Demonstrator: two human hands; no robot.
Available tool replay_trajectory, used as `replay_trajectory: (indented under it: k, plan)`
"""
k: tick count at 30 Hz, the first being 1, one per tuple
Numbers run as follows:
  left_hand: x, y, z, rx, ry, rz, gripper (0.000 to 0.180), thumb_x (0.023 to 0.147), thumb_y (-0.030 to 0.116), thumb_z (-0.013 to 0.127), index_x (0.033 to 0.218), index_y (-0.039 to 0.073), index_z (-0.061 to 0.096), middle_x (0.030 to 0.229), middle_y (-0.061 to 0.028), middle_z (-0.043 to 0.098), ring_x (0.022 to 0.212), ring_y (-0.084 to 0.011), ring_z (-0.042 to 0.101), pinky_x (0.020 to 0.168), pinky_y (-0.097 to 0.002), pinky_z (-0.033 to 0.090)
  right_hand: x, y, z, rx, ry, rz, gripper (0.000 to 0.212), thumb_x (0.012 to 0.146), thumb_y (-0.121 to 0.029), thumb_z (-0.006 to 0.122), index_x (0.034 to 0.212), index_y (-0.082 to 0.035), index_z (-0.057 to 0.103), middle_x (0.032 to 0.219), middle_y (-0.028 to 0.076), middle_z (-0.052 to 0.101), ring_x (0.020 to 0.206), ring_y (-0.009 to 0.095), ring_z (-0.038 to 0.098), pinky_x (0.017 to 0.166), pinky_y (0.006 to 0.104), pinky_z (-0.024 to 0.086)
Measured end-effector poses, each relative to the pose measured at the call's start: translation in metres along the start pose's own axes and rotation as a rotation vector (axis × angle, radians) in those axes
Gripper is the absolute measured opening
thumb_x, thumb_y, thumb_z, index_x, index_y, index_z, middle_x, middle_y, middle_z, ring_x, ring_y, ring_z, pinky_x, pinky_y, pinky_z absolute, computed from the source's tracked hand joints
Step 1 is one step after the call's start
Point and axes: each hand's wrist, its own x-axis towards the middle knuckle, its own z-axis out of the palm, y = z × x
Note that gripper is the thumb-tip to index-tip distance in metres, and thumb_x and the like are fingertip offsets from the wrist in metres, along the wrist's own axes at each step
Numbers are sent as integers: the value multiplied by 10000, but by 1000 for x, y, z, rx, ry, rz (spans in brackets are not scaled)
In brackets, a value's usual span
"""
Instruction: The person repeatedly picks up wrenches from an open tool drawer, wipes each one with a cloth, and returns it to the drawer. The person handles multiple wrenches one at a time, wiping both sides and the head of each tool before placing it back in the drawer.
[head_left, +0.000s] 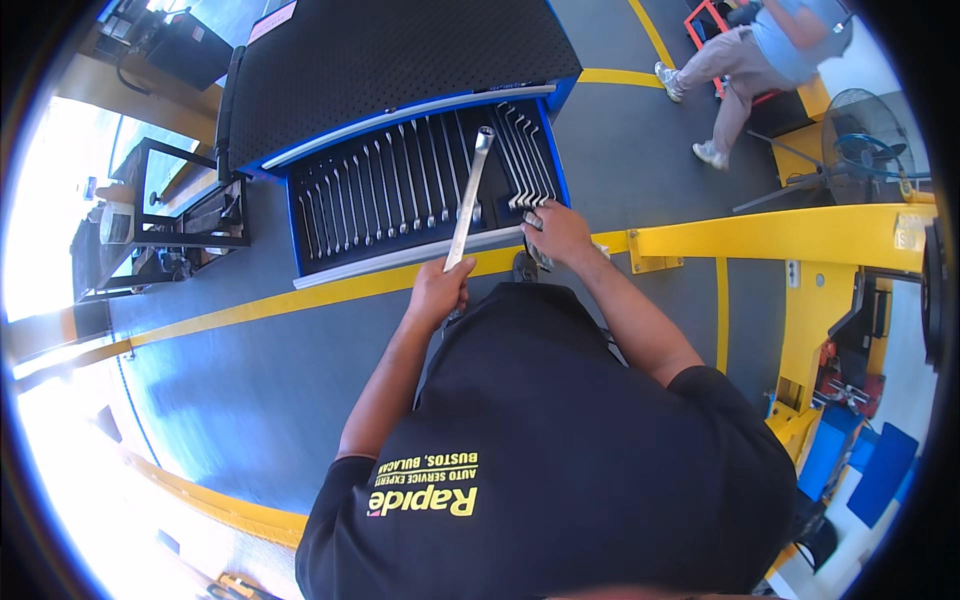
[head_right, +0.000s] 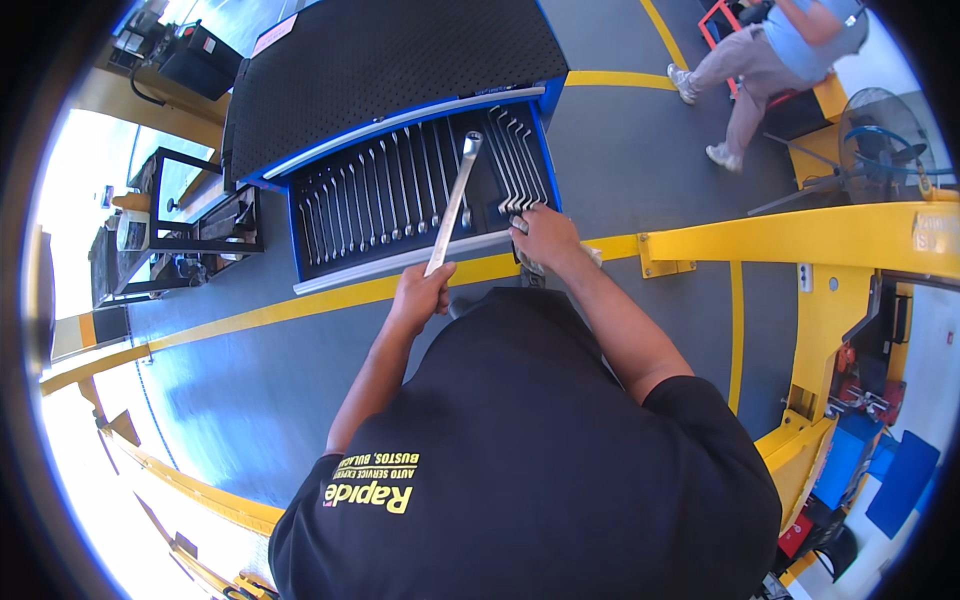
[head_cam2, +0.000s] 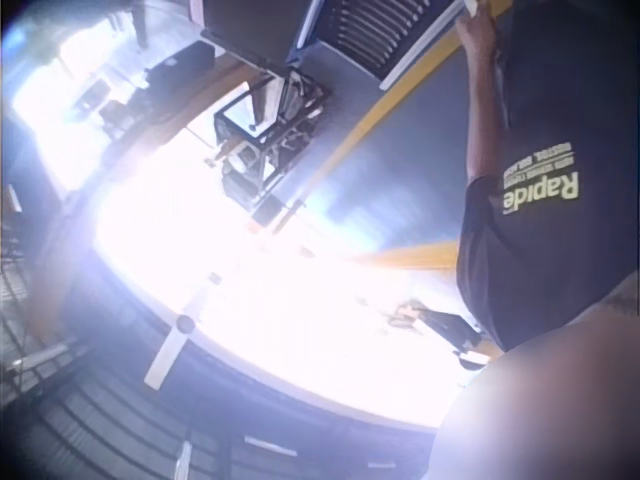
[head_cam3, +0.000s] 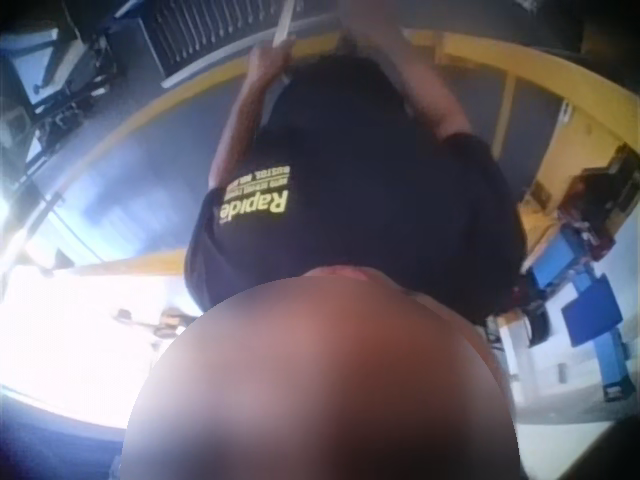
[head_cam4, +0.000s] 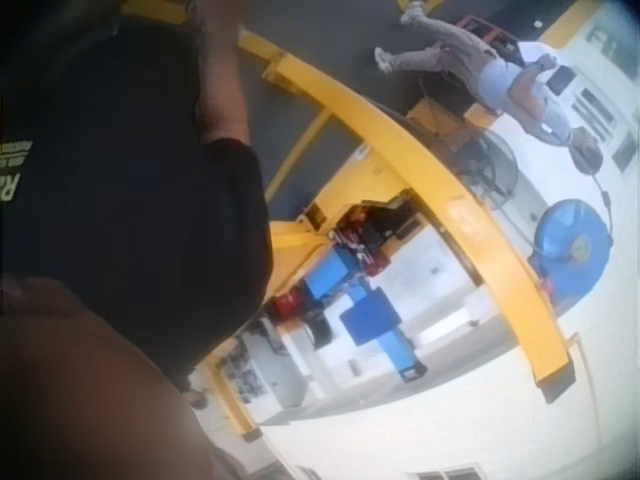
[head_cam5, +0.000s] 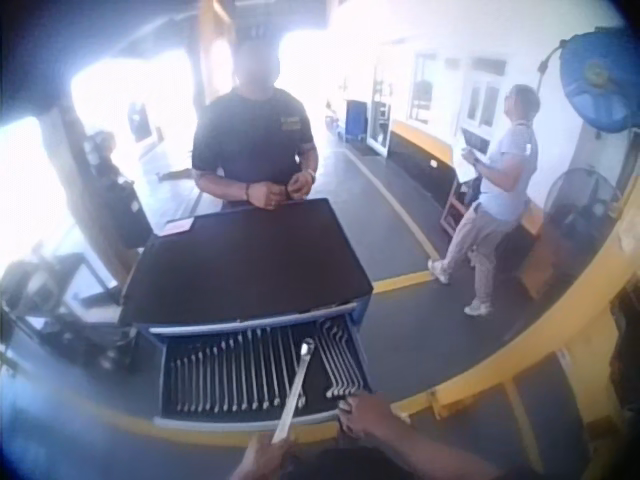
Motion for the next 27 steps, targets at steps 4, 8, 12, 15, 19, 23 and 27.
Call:
replay_trajectory:
  k: [4,8,12,15,19,23,27]
  plan:
    - [21,-4,22,111,-10,22,409,1025,352,687,768,44,609,614,-43,581,495,-136,550,485,-324,467,-25,1,2,18,40,-5,382,929,-425,691,981,-51,754,1125,140,691,993,386,704,874,502,566]
    - [42,-18,41,168,31,66,451,1033,393,667,797,10,643,632,-98,631,535,-194,624,536,-373,518,-33,-2,3,54,-92,71,403,938,-453,688,984,-58,751,1108,157,729,990,401,710,873,516,563]
    - [57,-28,59,596,231,390,473,1030,408,607,873,-31,690,843,-310,714,815,-500,713,757,-582,557,0,-14,10,340,-63,40,553,950,-501,695,1290,-65,683,1132,194,761,1081,392,720,929,476,564]
    - [71,-28,65,782,179,448,433,1016,379,598,908,-27,704,872,-318,716,878,-518,705,801,-619,549,31,-25,17,461,-77,56,702,932,-488,723,1465,-57,572,1155,241,752,1110,396,722,977,451,555]
    - [87,-26,64,928,-24,338,396,957,333,617,1101,-27,699,1011,-296,739,941,-474,726,884,-581,572,46,-32,19,294,-105,28,757,883,-379,752,1521,-62,496,1105,281,746,1048,425,730,947,478,574]
    - [85,-31,66,1031,-263,454,443,936,357,639,1170,-17,681,1241,-242,690,1138,-413,684,963,-525,563,36,-33,15,21,-173,38,804,841,-233,728,1567,-77,420,1064,285,743,1000,451,725,919,530,582]
    - [73,-40,61,1025,-198,561,502,912,414,713,1186,-4,663,1224,-204,618,1166,-398,647,958,-525,558,30,-43,8,-113,-167,24,816,859,-223,703,1597,-95,378,1021,269,743,964,448,725,880,554,577]
